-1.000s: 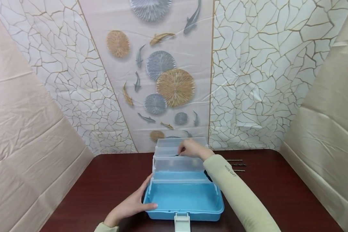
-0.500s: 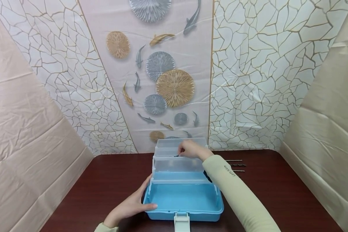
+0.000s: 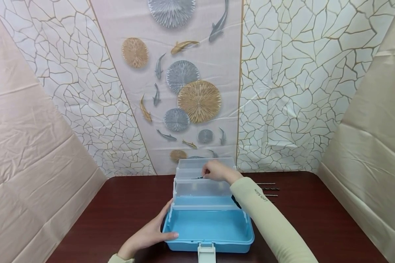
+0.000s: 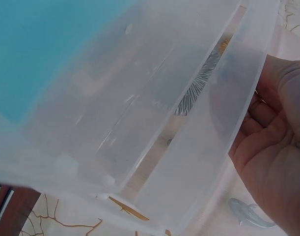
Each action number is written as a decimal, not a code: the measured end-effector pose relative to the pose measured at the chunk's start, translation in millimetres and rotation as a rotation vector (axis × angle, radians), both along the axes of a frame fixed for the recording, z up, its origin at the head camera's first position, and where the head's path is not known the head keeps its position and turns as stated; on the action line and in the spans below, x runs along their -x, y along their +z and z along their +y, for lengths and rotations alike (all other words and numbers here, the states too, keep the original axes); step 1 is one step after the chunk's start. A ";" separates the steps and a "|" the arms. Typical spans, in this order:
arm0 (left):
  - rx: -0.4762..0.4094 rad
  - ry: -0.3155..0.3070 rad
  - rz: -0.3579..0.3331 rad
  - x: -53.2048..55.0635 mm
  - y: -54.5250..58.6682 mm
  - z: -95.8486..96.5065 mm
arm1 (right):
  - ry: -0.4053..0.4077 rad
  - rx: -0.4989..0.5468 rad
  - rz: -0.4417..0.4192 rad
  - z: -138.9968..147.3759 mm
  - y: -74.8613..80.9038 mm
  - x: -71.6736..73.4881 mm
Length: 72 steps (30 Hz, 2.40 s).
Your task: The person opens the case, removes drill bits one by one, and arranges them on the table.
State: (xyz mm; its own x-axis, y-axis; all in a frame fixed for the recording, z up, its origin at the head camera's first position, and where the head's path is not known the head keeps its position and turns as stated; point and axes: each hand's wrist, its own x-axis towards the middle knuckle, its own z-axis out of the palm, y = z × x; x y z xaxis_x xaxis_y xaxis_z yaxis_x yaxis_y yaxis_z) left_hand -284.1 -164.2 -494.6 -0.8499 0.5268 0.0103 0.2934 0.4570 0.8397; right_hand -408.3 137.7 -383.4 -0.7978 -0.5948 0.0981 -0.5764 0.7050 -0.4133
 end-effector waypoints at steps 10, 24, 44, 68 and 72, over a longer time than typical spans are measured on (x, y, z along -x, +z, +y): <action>-0.005 0.003 -0.003 0.0 -1.5 -0.8 | 0.019 0.056 0.048 -6.1 24.9 4.1; 0.002 0.004 0.026 -0.2 -3.2 -0.9 | -0.019 0.155 0.003 15.1 39.8 -4.1; -0.012 -0.006 0.014 -0.7 -0.5 -0.1 | -0.272 0.186 0.035 143.0 55.9 -38.1; -0.005 0.002 0.016 0.2 -0.7 1.3 | -0.256 0.080 0.020 204.4 -38.9 -113.5; -0.002 0.003 0.015 0.2 -0.2 0.7 | -0.205 0.094 -0.040 205.7 -57.7 -123.1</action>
State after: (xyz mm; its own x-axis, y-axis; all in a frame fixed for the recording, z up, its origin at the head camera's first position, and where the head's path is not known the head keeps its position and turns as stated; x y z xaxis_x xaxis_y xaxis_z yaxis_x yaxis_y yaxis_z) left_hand -284.3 -163.5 -494.8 -0.8514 0.5240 0.0238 0.3043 0.4565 0.8360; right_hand -285.2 343.4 -441.2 -0.9056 -0.4092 0.1115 -0.4066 0.7629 -0.5026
